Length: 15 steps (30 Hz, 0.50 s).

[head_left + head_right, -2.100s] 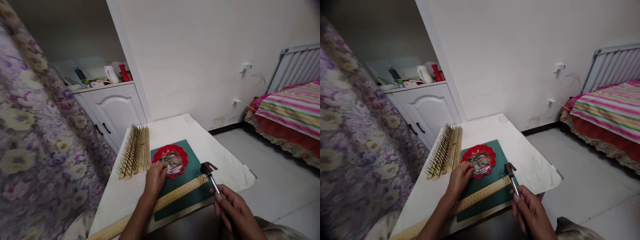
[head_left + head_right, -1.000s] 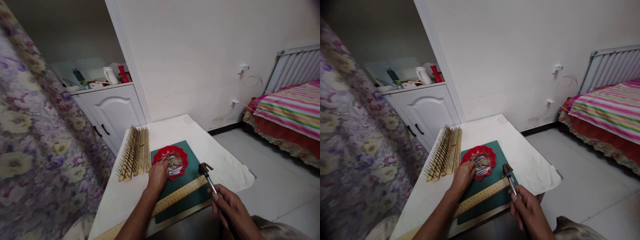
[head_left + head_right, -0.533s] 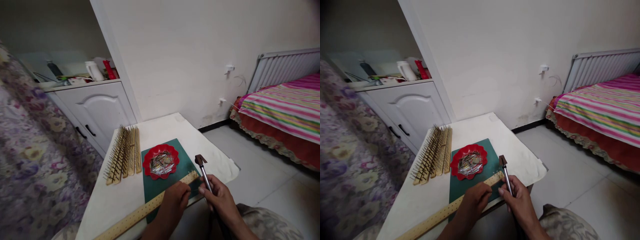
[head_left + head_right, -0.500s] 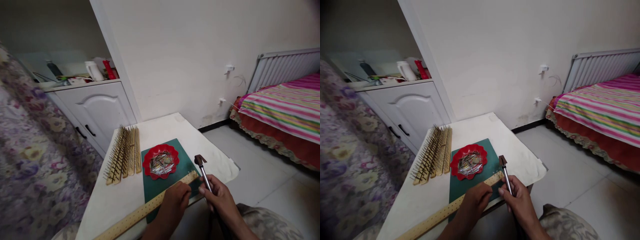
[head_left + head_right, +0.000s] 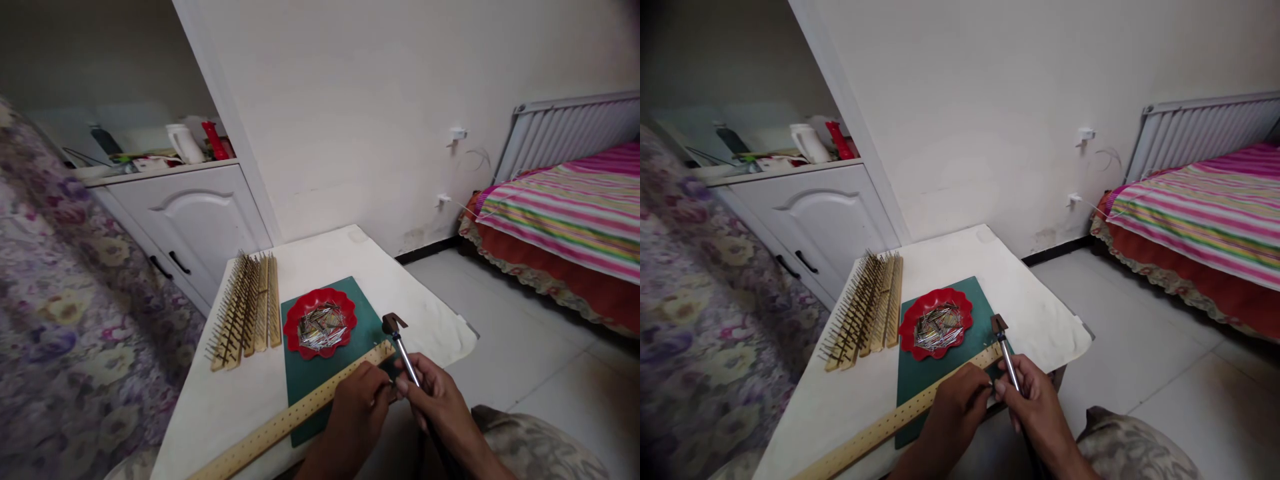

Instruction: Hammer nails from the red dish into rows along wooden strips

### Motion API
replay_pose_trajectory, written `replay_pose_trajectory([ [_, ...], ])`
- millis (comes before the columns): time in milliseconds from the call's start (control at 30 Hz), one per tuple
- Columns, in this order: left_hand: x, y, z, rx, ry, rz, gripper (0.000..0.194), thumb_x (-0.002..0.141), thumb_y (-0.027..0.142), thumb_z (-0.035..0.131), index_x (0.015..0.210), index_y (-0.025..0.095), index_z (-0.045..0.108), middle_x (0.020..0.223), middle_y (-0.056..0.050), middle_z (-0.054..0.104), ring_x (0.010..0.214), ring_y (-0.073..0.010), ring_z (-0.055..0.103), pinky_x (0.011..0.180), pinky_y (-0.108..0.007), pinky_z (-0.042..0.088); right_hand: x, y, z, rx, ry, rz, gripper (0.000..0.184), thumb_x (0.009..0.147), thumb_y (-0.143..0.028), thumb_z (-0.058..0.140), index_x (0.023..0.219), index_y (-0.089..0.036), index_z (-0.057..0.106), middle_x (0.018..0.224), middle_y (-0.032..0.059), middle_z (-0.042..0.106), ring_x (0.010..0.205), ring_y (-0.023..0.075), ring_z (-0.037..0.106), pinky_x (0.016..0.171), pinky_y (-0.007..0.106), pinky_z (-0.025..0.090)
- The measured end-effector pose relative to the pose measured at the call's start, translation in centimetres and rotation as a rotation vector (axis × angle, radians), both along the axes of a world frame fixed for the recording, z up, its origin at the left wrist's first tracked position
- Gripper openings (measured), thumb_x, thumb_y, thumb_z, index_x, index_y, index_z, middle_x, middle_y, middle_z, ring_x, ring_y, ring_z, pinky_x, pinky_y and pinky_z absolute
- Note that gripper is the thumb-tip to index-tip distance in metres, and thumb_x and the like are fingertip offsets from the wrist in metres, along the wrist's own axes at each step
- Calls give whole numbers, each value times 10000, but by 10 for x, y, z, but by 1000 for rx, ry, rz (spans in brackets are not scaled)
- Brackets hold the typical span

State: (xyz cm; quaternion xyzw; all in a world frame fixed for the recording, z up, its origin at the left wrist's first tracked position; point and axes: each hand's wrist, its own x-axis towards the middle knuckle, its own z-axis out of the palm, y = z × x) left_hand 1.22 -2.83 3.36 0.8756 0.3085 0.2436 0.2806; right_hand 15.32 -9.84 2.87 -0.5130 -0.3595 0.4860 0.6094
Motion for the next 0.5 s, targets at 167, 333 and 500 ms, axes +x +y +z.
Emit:
replay_pose_trajectory([
  [167,10,25,-11,-119,-142,201,119,808,198,521,755,178,625,691,3,596,617,-114,526,578,-211,373,8,-3,3,17,-15,-93,332,789,-470,618,950,-199,512,607,-53,583,313,32,343,334,167,208],
  [333,20,37,-28,-101,-204,219,138,804,203,521,742,179,642,717,-1,581,657,-117,532,601,-207,381,10,-4,4,22,-4,-114,329,785,-457,629,941,-193,512,586,-65,569,309,16,333,330,151,190],
  [500,22,35,-34,-86,-197,215,151,807,207,521,716,183,640,696,6,572,651,-112,526,601,-206,372,10,-5,6,22,-13,-87,290,802,-428,617,942,-197,513,588,-67,571,319,12,334,337,150,199],
])
